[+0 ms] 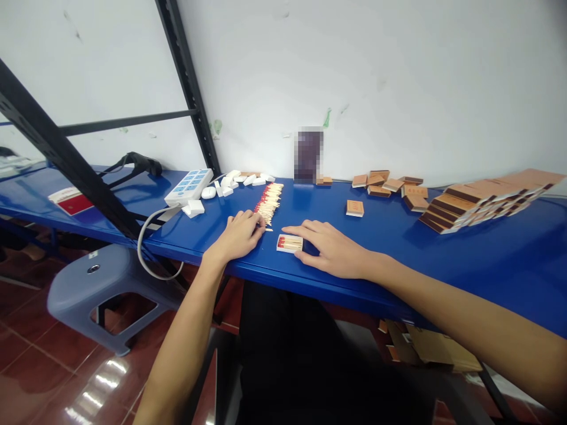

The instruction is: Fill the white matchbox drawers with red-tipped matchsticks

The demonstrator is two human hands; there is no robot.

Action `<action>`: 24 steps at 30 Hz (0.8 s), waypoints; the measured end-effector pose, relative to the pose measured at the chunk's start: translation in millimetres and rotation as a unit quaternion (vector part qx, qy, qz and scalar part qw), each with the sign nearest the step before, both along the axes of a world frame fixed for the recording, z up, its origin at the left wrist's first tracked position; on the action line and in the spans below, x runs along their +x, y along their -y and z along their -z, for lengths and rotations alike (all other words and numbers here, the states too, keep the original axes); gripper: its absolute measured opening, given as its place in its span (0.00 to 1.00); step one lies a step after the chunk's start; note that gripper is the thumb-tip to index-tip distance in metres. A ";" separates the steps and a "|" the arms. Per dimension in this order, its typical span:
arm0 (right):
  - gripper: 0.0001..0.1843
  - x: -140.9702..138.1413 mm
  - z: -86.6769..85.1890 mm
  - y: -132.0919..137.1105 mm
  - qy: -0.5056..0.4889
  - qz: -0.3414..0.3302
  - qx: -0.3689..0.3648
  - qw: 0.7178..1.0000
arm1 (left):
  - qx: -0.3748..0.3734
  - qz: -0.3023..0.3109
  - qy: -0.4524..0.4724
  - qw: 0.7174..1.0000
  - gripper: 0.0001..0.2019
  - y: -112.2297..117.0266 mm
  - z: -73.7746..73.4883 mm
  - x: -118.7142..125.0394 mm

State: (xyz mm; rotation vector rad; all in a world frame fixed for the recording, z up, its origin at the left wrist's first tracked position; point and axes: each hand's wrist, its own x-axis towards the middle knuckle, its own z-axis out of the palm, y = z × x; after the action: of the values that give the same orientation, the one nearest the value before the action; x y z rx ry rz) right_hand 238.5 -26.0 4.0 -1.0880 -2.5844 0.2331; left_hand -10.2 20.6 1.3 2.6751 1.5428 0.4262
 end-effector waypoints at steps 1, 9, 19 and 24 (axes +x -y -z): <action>0.29 0.0 -0.1 0.1 0.000 0.000 -0.001 1.000 | -0.008 0.007 0.003 1.000 0.10 0.3 -0.5 -0.3; 0.29 0.9 2.5 0.1 -0.022 0.012 0.002 1.000 | -0.027 0.031 0.004 0.999 0.09 0.3 -2.1 -0.6; 0.34 -0.5 3.8 -0.3 -0.066 0.022 -0.009 0.998 | -0.044 0.141 0.099 0.984 0.08 28.5 -17.7 22.7; 0.34 -1.5 2.4 0.7 -0.077 0.009 -0.011 0.997 | -0.022 0.123 0.051 0.991 0.10 36.2 -13.2 35.7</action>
State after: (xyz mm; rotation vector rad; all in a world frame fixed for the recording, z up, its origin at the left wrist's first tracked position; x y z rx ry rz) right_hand 236.9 -26.6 1.6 -1.0565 -2.4401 0.3281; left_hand 25.5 -15.6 14.5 2.7148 1.1640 0.5000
